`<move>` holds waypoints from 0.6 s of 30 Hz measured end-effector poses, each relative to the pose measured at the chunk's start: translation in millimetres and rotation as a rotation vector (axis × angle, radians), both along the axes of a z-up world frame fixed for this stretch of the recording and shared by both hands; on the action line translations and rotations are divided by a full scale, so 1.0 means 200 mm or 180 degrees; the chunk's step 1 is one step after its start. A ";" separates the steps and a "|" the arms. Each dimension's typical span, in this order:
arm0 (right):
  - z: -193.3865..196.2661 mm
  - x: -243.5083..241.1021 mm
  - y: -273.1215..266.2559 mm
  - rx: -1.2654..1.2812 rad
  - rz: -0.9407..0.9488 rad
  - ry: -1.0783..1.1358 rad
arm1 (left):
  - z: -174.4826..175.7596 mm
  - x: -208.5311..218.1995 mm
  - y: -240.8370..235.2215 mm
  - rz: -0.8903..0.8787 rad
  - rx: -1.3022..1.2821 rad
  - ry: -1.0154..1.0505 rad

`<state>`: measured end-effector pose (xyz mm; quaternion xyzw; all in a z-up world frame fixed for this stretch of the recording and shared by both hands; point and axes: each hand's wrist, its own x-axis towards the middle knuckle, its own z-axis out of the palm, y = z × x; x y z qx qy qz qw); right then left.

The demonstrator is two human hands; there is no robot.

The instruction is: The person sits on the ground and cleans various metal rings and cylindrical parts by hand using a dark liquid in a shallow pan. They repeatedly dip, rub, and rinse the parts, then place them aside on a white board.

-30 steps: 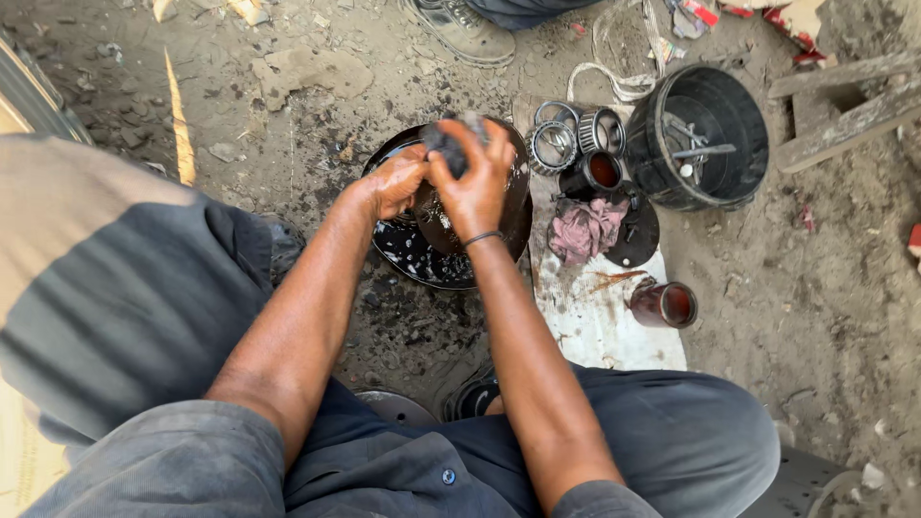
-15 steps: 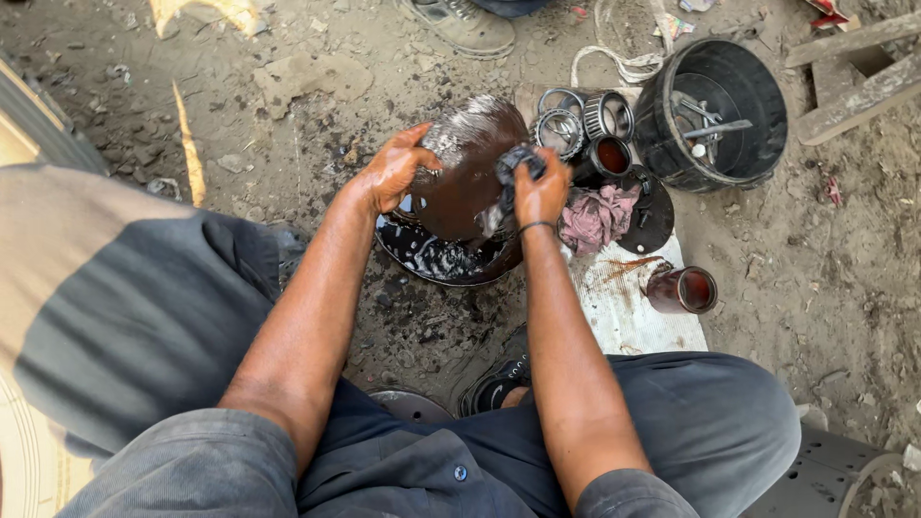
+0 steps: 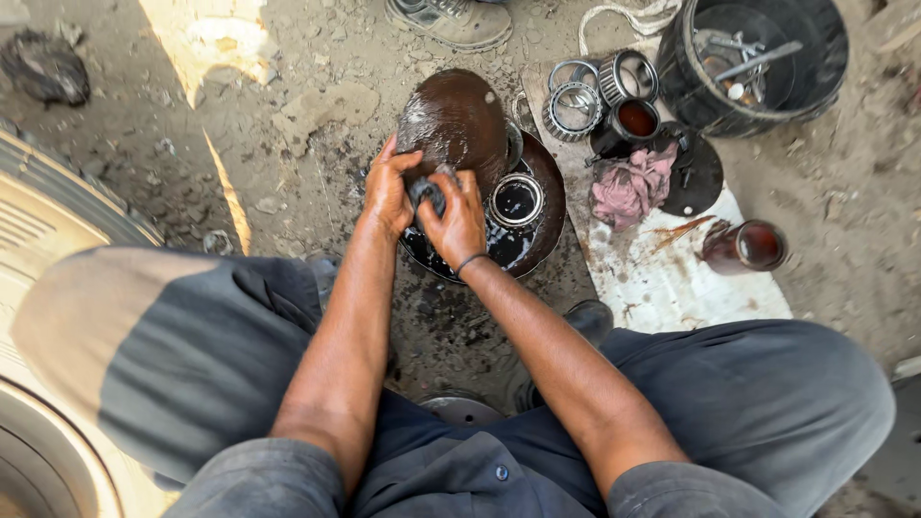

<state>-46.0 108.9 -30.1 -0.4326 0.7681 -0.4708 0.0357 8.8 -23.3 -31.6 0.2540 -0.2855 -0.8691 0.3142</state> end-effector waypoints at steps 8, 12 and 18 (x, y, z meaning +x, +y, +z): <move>-0.34 -0.03 0.08 0.0037 -0.0752 -0.0643 | 0.08 0.04 -0.07 0.0029 0.0085 -0.0545; -0.59 -0.24 0.06 0.0023 -0.1486 -0.1194 | 0.12 0.06 -0.07 -0.0742 -0.0302 -0.0339; -0.70 -0.53 0.07 -0.0405 -0.2110 -0.1434 | 0.29 0.04 -0.04 -0.1353 -0.0883 -0.1725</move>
